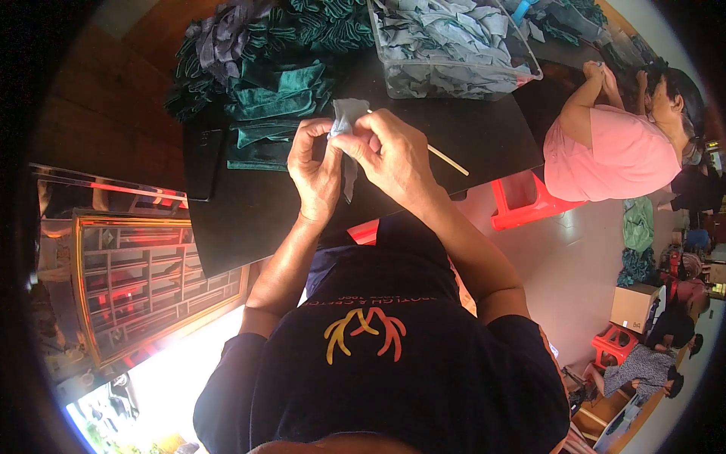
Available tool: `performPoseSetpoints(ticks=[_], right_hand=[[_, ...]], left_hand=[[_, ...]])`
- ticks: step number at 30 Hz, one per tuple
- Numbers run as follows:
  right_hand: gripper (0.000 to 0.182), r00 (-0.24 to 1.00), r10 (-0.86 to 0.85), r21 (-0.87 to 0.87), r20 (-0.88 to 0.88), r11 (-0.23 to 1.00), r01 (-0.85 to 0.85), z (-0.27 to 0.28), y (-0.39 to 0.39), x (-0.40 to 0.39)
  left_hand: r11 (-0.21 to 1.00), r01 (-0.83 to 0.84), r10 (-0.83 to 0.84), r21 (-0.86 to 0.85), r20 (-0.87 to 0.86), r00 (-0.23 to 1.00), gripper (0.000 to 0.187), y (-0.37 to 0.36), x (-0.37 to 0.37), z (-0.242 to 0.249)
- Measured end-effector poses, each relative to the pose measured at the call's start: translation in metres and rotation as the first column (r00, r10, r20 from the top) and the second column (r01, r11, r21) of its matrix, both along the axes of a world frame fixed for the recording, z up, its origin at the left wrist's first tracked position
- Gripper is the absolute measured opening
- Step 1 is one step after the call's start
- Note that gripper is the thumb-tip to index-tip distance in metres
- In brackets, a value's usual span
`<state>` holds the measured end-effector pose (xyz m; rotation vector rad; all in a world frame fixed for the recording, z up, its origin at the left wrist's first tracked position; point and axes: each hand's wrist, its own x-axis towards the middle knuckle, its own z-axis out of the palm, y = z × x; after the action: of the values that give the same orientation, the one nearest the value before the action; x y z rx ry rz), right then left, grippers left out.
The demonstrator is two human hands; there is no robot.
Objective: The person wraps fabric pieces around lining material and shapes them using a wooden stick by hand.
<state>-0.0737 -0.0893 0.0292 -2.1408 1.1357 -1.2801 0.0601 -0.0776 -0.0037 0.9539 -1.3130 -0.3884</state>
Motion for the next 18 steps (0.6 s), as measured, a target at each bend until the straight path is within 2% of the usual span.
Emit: performPoseSetpoints(ticks=[1,4,6,9,12,15,18], right_hand=[[0.016,0.999,0.03,0.003,-0.032,1.0,-0.03,0.002,0.001,0.0],[0.013,0.995,0.094,-0.135,-0.043,0.986,-0.099,-0.003,-0.007,0.001],[0.011,0.988,0.128,-0.116,-0.09,0.984,-0.138,-0.002,-0.007,0.0],[0.01,0.976,0.166,-0.163,-0.142,0.969,-0.188,0.002,-0.003,0.0],[0.009,0.976,0.183,-0.203,-0.118,0.958,-0.205,0.002,0.002,0.001],[0.007,0.979,0.183,-0.216,-0.088,0.956,-0.198,-0.003,0.002,0.002],[0.005,0.983,0.165,-0.209,-0.082,0.961,-0.178,-0.008,0.002,0.002]], left_hand=[[1.0,-0.002,0.002,0.006,-0.001,1.0,0.017,0.0,0.001,-0.001],[0.999,0.005,-0.004,0.031,-0.039,0.999,0.019,0.0,0.002,-0.008],[0.998,0.026,-0.02,0.057,-0.108,0.994,0.021,0.0,0.002,-0.01],[0.999,-0.022,0.022,-0.049,-0.004,1.0,0.023,-0.001,0.003,-0.003],[0.997,0.083,-0.082,0.005,-0.105,0.991,0.025,0.0,0.001,-0.004],[0.971,0.231,-0.2,0.062,-0.318,0.927,0.025,-0.004,0.001,-0.015],[0.941,0.306,-0.194,0.148,-0.505,0.841,0.022,-0.001,-0.005,-0.011]])
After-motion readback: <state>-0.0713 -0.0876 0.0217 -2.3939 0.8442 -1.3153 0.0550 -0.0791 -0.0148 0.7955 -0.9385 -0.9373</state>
